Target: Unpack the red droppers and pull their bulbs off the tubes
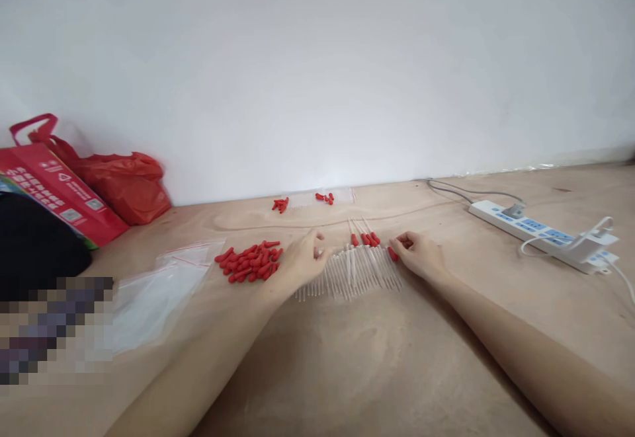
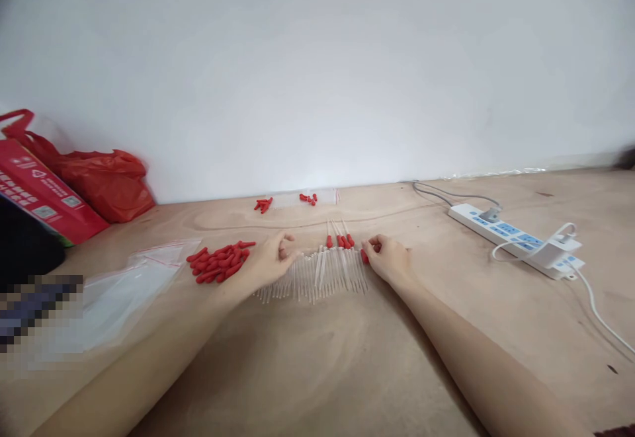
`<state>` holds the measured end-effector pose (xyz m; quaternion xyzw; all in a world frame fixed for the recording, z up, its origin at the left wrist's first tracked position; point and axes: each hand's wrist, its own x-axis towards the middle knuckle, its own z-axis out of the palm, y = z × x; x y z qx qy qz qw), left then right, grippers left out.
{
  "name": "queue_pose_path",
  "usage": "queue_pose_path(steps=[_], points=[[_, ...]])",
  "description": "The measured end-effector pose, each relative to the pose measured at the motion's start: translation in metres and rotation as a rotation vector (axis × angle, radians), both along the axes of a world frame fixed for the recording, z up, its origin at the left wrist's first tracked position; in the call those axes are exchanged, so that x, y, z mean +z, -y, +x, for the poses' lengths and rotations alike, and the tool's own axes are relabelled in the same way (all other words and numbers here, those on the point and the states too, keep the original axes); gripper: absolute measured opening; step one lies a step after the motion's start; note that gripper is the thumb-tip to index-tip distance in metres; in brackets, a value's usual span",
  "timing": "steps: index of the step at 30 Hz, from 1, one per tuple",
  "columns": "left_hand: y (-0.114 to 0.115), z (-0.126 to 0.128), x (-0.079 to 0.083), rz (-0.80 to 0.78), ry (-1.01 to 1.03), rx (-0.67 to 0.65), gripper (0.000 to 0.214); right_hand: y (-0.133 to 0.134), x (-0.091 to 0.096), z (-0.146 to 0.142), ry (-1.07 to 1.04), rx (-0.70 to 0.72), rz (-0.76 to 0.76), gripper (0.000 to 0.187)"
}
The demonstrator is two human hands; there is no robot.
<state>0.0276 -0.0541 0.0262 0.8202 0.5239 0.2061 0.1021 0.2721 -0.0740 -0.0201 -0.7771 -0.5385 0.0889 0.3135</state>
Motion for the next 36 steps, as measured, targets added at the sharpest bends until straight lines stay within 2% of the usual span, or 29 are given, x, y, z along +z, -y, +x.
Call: queue_pose_path(steps=[3,5,7,9,14,16,19,21,23,25,27,30,34,36], points=[[0.025,-0.022,-0.014,0.207,0.072,-0.298,0.016,-0.008,0.01,0.0,0.016,-0.003,-0.047,0.026],[0.04,-0.037,-0.028,0.289,0.094,-0.437,0.013,-0.019,0.017,-0.003,0.037,-0.007,-0.137,0.028],[0.048,-0.047,-0.038,0.319,0.114,-0.473,0.012,-0.033,0.021,-0.007,0.031,0.014,-0.232,0.028],[0.05,-0.052,-0.043,0.308,0.124,-0.447,0.012,-0.048,0.021,-0.012,0.021,0.036,-0.28,0.025],[0.046,-0.05,-0.043,0.323,0.121,-0.479,0.014,-0.072,0.028,-0.018,0.031,0.048,-0.326,0.019],[0.046,-0.049,-0.042,0.373,0.132,-0.494,0.013,-0.067,0.034,-0.019,0.047,0.047,-0.267,0.016],[0.047,-0.048,-0.04,0.475,0.163,-0.45,0.008,-0.037,0.038,-0.024,0.128,0.051,0.009,0.022],[0.048,-0.048,-0.038,0.57,0.206,-0.378,0.01,-0.005,0.032,-0.032,0.286,0.219,0.443,0.019],[0.05,-0.047,-0.035,0.652,0.219,-0.319,0.022,0.029,0.021,-0.041,0.386,0.449,0.615,0.015],[0.052,-0.046,-0.032,0.683,0.151,-0.34,0.028,0.055,0.008,-0.051,0.434,0.652,0.659,0.011],[0.055,-0.042,-0.03,0.675,0.052,-0.419,0.025,0.068,-0.001,-0.06,0.427,0.732,0.724,0.009],[0.06,-0.036,-0.031,0.698,-0.03,-0.482,0.019,0.07,-0.005,-0.071,0.414,0.776,0.773,0.007],[0.064,-0.031,-0.034,0.742,-0.079,-0.453,0.014,0.064,-0.004,-0.075,0.443,0.765,0.767,0.012],[0.064,-0.031,-0.035,0.73,-0.087,-0.441,0.019,0.063,-0.005,-0.075,0.475,0.763,0.767,0.009]])
